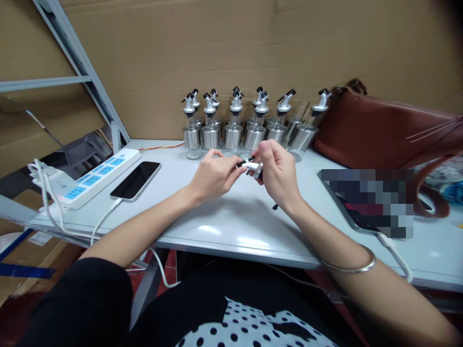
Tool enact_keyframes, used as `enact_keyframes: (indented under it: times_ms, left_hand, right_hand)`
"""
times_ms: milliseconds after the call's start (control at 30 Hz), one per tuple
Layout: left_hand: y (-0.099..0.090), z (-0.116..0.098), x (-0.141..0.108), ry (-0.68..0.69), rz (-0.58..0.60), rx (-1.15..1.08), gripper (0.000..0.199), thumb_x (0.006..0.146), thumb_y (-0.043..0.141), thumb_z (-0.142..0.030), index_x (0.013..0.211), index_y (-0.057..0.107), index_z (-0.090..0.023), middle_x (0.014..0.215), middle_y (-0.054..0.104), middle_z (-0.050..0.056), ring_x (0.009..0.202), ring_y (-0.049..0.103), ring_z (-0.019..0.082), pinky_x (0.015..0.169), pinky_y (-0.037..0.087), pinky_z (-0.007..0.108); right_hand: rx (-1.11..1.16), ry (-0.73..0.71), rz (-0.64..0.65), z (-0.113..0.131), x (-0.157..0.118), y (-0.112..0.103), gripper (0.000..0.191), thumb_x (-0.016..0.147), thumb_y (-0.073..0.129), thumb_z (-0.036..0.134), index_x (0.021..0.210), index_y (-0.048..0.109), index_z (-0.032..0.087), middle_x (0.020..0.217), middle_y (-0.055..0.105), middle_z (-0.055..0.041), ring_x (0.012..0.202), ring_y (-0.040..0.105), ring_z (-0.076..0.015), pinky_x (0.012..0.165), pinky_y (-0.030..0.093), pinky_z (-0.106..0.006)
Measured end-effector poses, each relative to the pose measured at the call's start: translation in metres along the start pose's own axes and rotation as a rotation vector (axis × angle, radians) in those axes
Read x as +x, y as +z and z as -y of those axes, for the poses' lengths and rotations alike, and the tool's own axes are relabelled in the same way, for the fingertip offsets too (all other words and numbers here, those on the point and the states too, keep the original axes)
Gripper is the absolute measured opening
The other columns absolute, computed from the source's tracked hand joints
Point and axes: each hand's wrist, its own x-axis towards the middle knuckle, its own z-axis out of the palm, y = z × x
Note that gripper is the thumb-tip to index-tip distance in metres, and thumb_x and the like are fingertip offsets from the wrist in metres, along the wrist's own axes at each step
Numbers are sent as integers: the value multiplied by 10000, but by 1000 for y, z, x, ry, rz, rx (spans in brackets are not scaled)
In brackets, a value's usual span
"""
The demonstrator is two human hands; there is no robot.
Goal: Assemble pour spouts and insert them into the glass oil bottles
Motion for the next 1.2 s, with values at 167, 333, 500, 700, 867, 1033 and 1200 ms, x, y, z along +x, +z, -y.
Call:
enact_keyframes:
  times_ms: [167,333,500,700,867,1033,1200]
  left_hand:
    - [4,1,0,19,12,3,295,931,430,-398,998,590,-159,697,682,12,598,582,141,817,357,326]
    - [3,1,0,42,20,9,287,957,373,-349,978,584,-156,729,700,33,620,594,150,863,345,349]
    - [3,-1,0,27,-18,26,285,953,400,-372,1020,588,-168,748,714,27,641,607,151,889,330,355]
    - [2,0,0,21,-39,45,286,971,352,-322,1035,578,-159,749,717,31,660,617,153,904,320,355]
    - [3,1,0,-11,10,46,298,974,349,-310,1054,581,-139,758,716,44,658,618,155,911,318,358]
    - [3,1,0,-22,5,37,316,968,368,-336,1083,587,-139,784,721,56,661,619,157,904,337,356]
    - [-3,5,0,-26,-24,64,271,958,372,-298,1075,581,-171,864,731,51,677,626,152,910,345,361]
  right_hand:
    - [-77,-19,-19,-1,0,-1,558,833,439,693,577,463,198,459,485,35,396,455,-86,400,340,-218]
    - [-40,-23,-9,0,-1,0,517,841,440,683,654,502,205,462,511,38,405,473,-94,409,356,-220]
    - [-57,-31,-26,0,-1,0,547,840,435,688,592,451,200,445,477,36,400,481,-93,401,348,-217]
    - [-26,-19,-17,0,-3,1,449,846,476,647,727,475,214,477,503,65,358,453,-78,371,333,-204]
    - [-49,14,50,-1,-2,2,431,863,460,629,784,501,208,478,523,65,356,455,-76,383,338,-201]
    - [-23,37,48,0,-2,3,426,846,491,624,753,452,211,474,504,69,365,437,-77,386,319,-201]
    - [-56,28,145,-2,-1,3,373,769,644,530,846,499,194,621,580,40,466,496,-86,452,363,-204]
